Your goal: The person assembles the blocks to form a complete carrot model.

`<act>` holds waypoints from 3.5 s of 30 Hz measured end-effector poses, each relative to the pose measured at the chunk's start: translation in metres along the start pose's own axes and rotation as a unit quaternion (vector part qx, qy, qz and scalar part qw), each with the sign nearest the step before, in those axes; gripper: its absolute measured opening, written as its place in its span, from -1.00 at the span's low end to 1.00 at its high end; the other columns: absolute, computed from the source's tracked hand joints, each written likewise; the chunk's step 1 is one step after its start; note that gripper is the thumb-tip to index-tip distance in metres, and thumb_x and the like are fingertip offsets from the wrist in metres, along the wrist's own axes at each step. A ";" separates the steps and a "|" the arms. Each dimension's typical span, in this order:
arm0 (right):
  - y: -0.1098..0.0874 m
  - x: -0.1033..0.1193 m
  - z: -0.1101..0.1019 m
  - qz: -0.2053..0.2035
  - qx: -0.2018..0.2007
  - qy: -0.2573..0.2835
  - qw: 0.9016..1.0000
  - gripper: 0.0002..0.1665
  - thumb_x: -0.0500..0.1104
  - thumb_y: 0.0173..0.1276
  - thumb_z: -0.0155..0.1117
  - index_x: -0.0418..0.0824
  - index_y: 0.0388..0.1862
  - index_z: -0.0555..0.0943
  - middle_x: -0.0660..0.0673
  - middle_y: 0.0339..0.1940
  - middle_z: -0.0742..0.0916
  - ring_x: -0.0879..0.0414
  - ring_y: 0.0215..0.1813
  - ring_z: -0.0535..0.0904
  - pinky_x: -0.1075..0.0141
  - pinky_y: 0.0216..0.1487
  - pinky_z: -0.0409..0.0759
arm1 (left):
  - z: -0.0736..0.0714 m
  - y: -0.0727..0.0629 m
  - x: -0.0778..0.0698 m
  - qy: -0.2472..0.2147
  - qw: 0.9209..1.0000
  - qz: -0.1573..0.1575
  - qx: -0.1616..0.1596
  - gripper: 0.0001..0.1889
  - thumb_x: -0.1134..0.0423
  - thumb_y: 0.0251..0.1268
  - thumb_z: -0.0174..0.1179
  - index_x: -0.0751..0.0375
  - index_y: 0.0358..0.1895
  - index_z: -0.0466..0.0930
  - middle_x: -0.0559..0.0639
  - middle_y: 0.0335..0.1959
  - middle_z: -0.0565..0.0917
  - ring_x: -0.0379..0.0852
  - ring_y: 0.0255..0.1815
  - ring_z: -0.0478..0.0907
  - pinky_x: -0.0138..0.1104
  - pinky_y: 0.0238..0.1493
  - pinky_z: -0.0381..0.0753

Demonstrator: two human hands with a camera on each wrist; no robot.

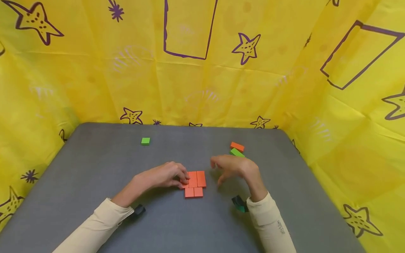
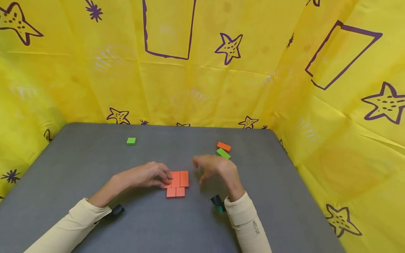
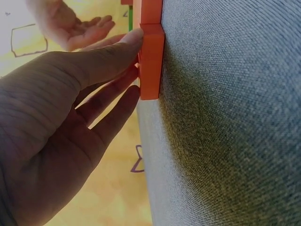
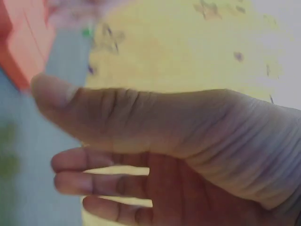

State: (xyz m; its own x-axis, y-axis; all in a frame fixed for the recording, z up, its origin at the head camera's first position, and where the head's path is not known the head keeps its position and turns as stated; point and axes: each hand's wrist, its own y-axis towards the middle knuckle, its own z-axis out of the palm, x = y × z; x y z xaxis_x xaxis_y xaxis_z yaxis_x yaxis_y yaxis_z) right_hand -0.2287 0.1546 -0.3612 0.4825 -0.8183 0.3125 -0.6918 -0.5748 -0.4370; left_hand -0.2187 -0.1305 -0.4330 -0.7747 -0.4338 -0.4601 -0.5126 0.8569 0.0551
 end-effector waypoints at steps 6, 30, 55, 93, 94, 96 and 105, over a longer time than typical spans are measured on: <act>-0.010 -0.064 -0.011 0.016 -0.061 0.043 0.997 -0.50 -0.22 0.46 0.39 -0.33 0.30 0.50 -0.34 0.21 0.66 -0.24 0.25 0.58 -0.09 0.30 0.60 | -0.001 0.001 0.002 0.002 1.000 0.006 0.004 -0.78 0.25 0.29 0.47 0.09 -0.01 0.85 -0.03 0.03 0.81 -0.07 0.12 0.73 -0.24 0.17 0.75; -0.002 -0.148 0.017 0.101 -0.231 -0.023 0.968 -0.66 -0.35 0.44 0.24 -0.42 0.15 0.57 -0.41 0.05 0.73 -0.35 0.12 0.63 -0.23 0.24 0.59 | -0.002 -0.001 0.002 0.006 1.000 0.002 0.012 -0.78 0.24 0.29 0.47 0.08 -0.01 0.85 -0.05 0.03 0.81 -0.09 0.12 0.73 -0.24 0.18 0.74; -0.026 -0.007 -0.019 -0.133 -0.099 -0.015 0.986 -0.69 -0.31 0.25 0.53 -0.12 -0.05 0.68 0.01 -0.19 0.78 0.16 -0.15 0.68 0.27 -0.10 0.71 | 0.000 -0.001 0.004 0.009 1.000 0.004 0.004 -0.78 0.23 0.29 0.47 0.07 -0.01 0.85 -0.06 0.03 0.81 -0.11 0.10 0.73 -0.25 0.18 0.74; 0.025 0.094 0.057 -0.027 0.018 -0.233 0.972 -0.35 0.18 0.14 0.62 -0.03 0.15 0.65 0.03 0.25 0.66 0.13 0.19 0.58 0.18 0.40 0.46 | -0.002 0.002 0.000 0.016 1.000 0.019 -0.005 -0.90 0.24 0.27 0.49 0.03 -0.17 0.86 -0.12 -0.08 0.79 -0.22 -0.03 0.69 -0.31 0.11 0.72; 0.025 0.094 0.058 -0.026 0.019 -0.237 0.971 -0.40 0.16 0.15 0.60 -0.03 0.11 0.66 0.03 0.22 0.67 0.13 0.16 0.57 0.20 0.36 0.47 | -0.002 0.002 0.000 0.014 1.000 0.019 -0.005 -0.90 0.24 0.27 0.49 0.03 -0.18 0.86 -0.12 -0.09 0.79 -0.22 -0.04 0.69 -0.31 0.10 0.73; 0.024 0.095 0.059 -0.022 0.022 -0.239 0.971 -0.50 0.13 0.14 0.58 -0.02 0.00 0.68 0.04 0.17 0.68 0.12 0.11 0.55 0.22 0.30 0.48 | -0.001 0.001 0.001 0.010 1.000 0.018 -0.003 -0.90 0.25 0.27 0.49 0.04 -0.17 0.86 -0.12 -0.10 0.79 -0.23 -0.05 0.69 -0.32 0.10 0.73; 0.023 0.097 0.061 -0.003 0.005 -0.230 0.973 -0.41 0.47 0.21 0.44 0.00 -0.44 0.63 -0.01 0.01 0.64 0.08 0.02 0.55 0.16 0.26 0.47 | 0.001 0.002 0.003 0.013 0.999 0.035 -0.015 -0.90 0.26 0.24 0.50 0.07 -0.19 0.86 -0.11 -0.15 0.79 -0.22 -0.10 0.69 -0.31 0.06 0.73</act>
State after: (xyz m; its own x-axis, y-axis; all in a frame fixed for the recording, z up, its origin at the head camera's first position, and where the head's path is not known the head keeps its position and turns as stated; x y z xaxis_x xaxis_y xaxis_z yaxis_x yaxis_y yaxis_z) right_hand -0.1647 0.0612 -0.3926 0.6766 -0.7303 -0.0943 -0.6848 -0.5770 -0.4451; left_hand -0.2218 -0.1299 -0.4352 -0.8177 -0.3807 -0.4318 -0.4680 0.8764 0.1134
